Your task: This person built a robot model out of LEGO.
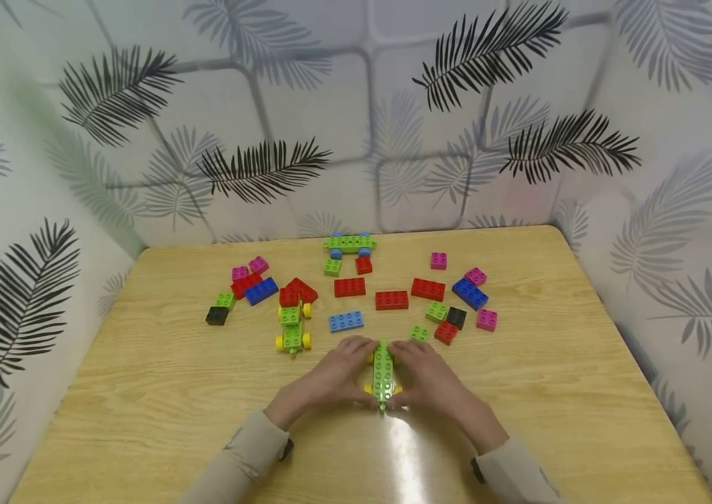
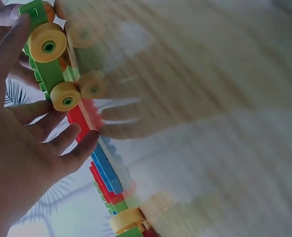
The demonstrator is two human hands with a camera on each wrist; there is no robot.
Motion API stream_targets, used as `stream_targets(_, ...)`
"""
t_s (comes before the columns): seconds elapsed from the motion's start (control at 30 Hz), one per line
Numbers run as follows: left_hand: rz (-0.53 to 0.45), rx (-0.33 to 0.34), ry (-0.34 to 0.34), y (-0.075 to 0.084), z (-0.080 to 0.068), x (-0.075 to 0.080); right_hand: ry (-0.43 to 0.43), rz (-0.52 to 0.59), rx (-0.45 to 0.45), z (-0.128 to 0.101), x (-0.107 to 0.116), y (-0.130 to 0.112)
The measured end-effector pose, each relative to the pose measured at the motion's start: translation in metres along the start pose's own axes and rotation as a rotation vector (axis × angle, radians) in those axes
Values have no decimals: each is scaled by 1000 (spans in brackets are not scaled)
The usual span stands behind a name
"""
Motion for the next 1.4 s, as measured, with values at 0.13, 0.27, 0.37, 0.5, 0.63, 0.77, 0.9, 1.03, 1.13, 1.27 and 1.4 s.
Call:
stream_targets(0.13,-16,-8,1,3,0,1,3,10,13,-2,7,-1)
stream_targets(0.27,-51,14,-17,3,1,-2,131,42,-25,-8,36,15)
stream_targets(0.37,-83,37,-31,-1,1,-5,296,38,-89,-11,68,41)
stream_targets(0.5,-105,46,-22,-5,3,-3,423,22,-197,-11,98,83)
stream_targets(0.63,-115,41,-16,-7,4,-1,359,32,-303,-12,102,118)
stream_targets(0.77,-122,28,-15,-7,3,-3,250,33,-369,-12,91,139)
stream_targets(0.9,-120,18,-13,-6,3,-4,219,6,-375,-11,83,146)
stream_targets(1.03,-131,27,-17,-6,3,-5,250,-1,-363,-13,82,147)
stream_targets(1.13,-134,33,-15,-8,4,-4,271,-1,-361,-15,83,145)
stream_targets(1.27,-119,27,-19,-10,5,-3,260,-4,-388,-17,84,144)
stream_targets(1.4,-121,25,-29,-9,4,-6,255,-13,-408,-22,83,143)
Point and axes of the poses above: each hand's wrist, its own z-axis towards the middle knuckle, its own x-axis out of the back of the hand, y = z × x, the point moved 8 cm from there along z, towards the middle knuckle, and after that the axes turned 5 degrees about -x, right-handed, at the moved point
